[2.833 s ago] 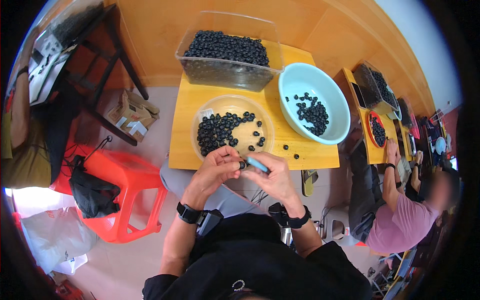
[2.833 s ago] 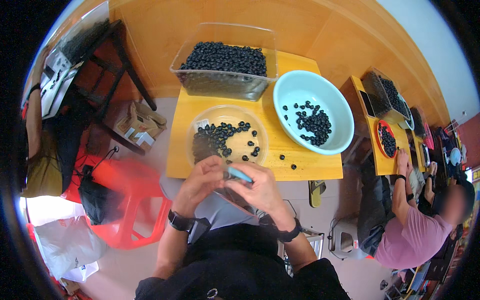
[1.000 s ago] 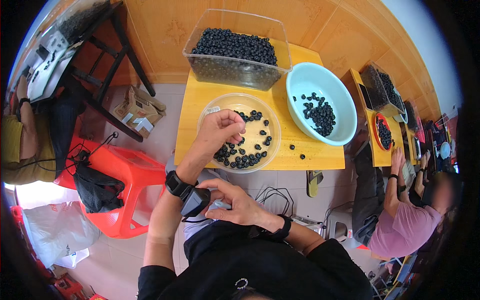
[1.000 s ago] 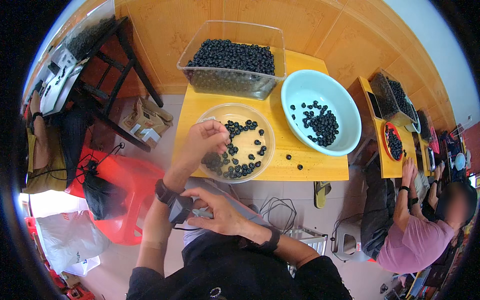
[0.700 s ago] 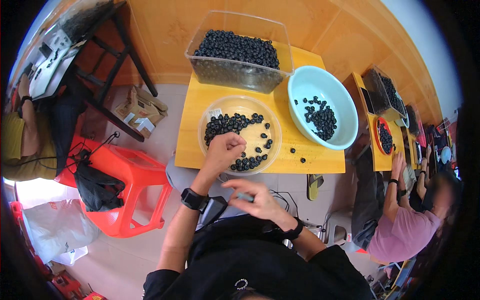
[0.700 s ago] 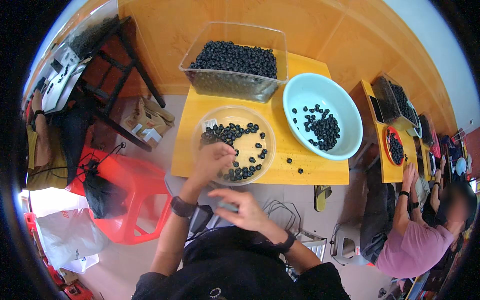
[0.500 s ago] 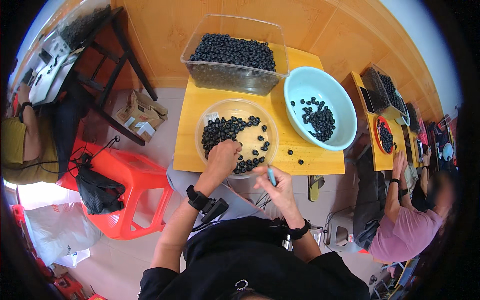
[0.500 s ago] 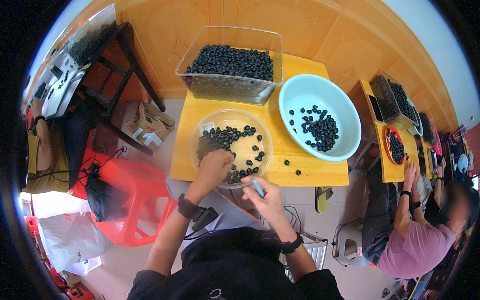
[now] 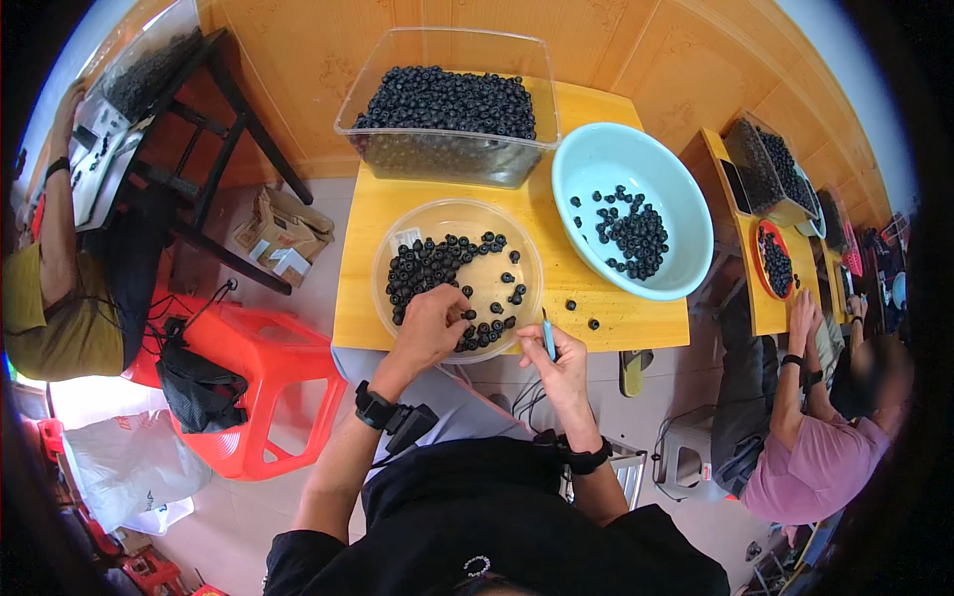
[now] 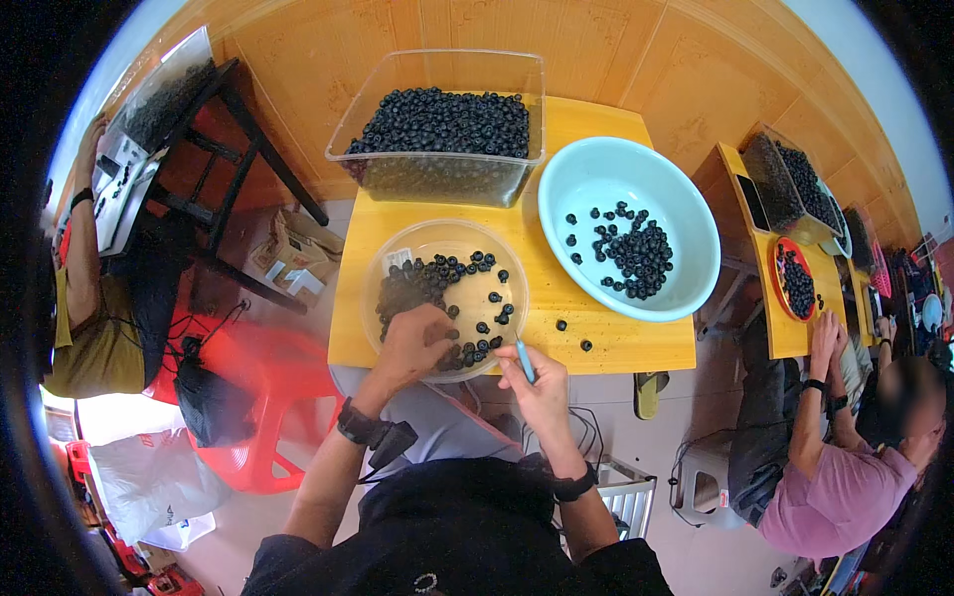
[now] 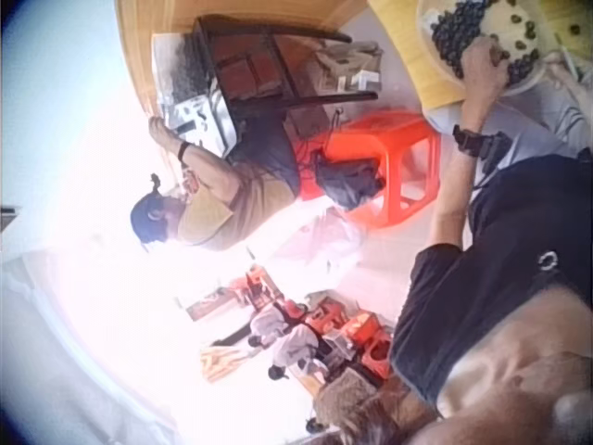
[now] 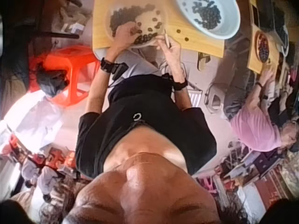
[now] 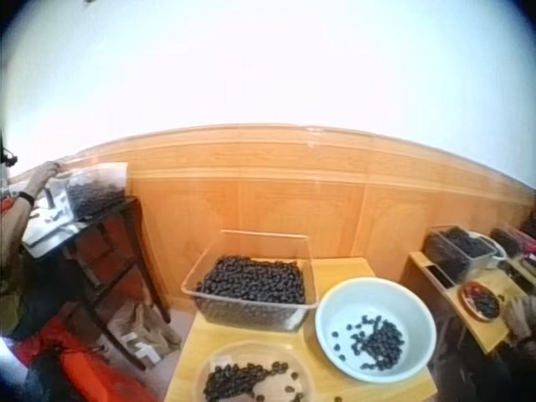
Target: Sorting and inspecting small black plastic or rubber components on a tray.
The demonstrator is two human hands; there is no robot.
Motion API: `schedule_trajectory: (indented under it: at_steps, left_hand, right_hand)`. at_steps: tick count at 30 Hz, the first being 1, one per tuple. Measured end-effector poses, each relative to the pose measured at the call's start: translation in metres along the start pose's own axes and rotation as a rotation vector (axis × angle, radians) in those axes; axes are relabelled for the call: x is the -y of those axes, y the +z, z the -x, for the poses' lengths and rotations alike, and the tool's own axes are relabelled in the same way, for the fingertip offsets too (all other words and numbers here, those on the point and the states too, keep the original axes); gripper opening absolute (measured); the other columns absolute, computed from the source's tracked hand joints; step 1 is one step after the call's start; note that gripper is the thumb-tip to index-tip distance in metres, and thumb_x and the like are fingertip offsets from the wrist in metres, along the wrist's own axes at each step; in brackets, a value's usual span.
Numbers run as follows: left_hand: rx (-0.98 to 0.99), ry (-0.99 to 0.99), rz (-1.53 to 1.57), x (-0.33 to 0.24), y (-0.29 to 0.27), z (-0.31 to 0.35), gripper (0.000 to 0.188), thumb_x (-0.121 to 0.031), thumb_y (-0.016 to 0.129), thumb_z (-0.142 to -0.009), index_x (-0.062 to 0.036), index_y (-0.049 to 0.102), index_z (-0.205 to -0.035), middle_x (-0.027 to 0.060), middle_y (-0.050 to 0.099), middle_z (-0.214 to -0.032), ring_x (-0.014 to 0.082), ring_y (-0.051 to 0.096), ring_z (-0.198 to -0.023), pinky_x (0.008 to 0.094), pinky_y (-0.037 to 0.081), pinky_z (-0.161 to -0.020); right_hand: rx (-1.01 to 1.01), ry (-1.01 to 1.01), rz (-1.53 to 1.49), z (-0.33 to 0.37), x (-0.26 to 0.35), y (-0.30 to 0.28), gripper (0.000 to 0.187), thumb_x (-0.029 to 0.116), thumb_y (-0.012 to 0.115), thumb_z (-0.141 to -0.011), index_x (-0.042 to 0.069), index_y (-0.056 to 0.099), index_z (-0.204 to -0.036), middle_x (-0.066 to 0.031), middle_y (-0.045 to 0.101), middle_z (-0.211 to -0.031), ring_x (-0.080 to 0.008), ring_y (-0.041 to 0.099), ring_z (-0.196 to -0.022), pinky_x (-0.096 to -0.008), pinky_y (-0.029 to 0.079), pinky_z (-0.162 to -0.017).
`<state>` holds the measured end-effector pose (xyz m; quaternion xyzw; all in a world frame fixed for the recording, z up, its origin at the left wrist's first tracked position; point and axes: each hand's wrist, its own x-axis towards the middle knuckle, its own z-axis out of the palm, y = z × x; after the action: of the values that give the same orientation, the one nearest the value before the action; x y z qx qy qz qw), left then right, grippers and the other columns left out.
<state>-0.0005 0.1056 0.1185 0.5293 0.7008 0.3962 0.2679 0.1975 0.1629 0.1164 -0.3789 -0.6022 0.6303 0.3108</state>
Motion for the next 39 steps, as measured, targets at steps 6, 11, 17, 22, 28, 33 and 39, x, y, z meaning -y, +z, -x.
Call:
schedule_trajectory:
  at_steps: [6, 11, 17, 22, 28, 33, 39]
  left_hand:
    - [0.091, -0.228, 0.629, -0.009, -0.016, 0.014, 0.015, 0.003, 0.067, -0.071, 0.0023, 0.06, -0.085, 0.0045, 0.064, -0.074, 0.0071, 0.06, -0.067, 0.0204, 0.048, -0.061]
    - [0.091, -0.194, 0.697, -0.003, -0.007, 0.026, 0.013, 0.003, 0.066, -0.074, 0.0018, 0.06, -0.085, 0.0031, 0.063, -0.076, 0.0069, 0.06, -0.067, 0.0202, 0.047, -0.06]
    - [0.059, -0.202, 0.79, -0.001, -0.005, 0.032, 0.015, 0.001, 0.068, -0.076, 0.0019, 0.06, -0.088, 0.0033, 0.063, -0.077, 0.0077, 0.061, -0.07, 0.0206, 0.049, -0.062]
    - [0.047, -0.192, 1.034, -0.004, -0.002, 0.033, 0.016, 0.002, 0.064, -0.08, 0.0013, 0.059, -0.096, 0.0055, 0.064, -0.085, 0.0107, 0.063, -0.076, 0.0233, 0.053, -0.066]
    - [0.137, -0.215, 1.271, 0.0, -0.009, 0.031, 0.018, -0.002, 0.062, -0.083, -0.0007, 0.059, -0.1, 0.0093, 0.065, -0.092, 0.0151, 0.063, -0.078, 0.026, 0.052, -0.071]
    - [0.155, -0.249, 1.419, 0.004, -0.01, 0.03, 0.017, -0.001, 0.06, -0.084, -0.0016, 0.059, -0.101, 0.0067, 0.063, -0.093, 0.0132, 0.064, -0.08, 0.0244, 0.053, -0.072]
    - [0.147, -0.219, 1.46, 0.003, -0.013, 0.031, 0.018, -0.002, 0.061, -0.083, -0.0013, 0.058, -0.101, 0.0084, 0.064, -0.093, 0.0145, 0.063, -0.08, 0.0257, 0.053, -0.072]
  right_hand:
    - [-0.003, 0.039, 0.003, -0.006, 0.013, 0.012, 0.014, 0.005, 0.061, -0.084, 0.001, 0.065, -0.097, 0.0016, 0.058, -0.067, -0.005, 0.053, -0.059, -0.0192, 0.041, -0.055]
    - [0.107, -0.108, 0.145, -0.014, 0.031, 0.043, 0.016, 0.0, 0.066, -0.078, 0.001, 0.064, -0.094, 0.0019, 0.054, -0.068, -0.0052, 0.048, -0.06, -0.0196, 0.038, -0.055]
    - [0.088, -0.091, 0.106, -0.013, 0.024, 0.052, 0.01, -0.001, 0.065, -0.078, 0.0, 0.062, -0.088, 0.0007, 0.056, -0.07, -0.005, 0.051, -0.064, -0.0197, 0.041, -0.058]
    - [0.093, 0.004, -0.11, -0.012, 0.032, 0.055, 0.008, -0.001, 0.063, -0.081, -0.001, 0.06, -0.088, -0.0004, 0.06, -0.075, -0.0051, 0.054, -0.07, -0.0193, 0.043, -0.063]
    - [0.029, 0.001, 0.074, -0.005, 0.037, 0.037, 0.02, 0.014, 0.056, -0.088, -0.003, 0.061, -0.097, -0.0037, 0.061, -0.078, -0.0082, 0.057, -0.072, -0.0234, 0.045, -0.065]
    - [0.072, -0.235, 0.349, 0.001, 0.043, 0.034, 0.023, 0.016, 0.055, -0.088, -0.003, 0.063, -0.098, -0.0139, 0.064, -0.08, -0.0195, 0.062, -0.069, -0.0267, 0.046, -0.062]
    - [0.159, -0.385, 0.567, 0.002, 0.045, 0.036, 0.021, 0.017, 0.059, -0.085, 0.0, 0.064, -0.097, -0.0164, 0.066, -0.085, -0.0263, 0.063, -0.061, -0.0309, 0.048, -0.053]
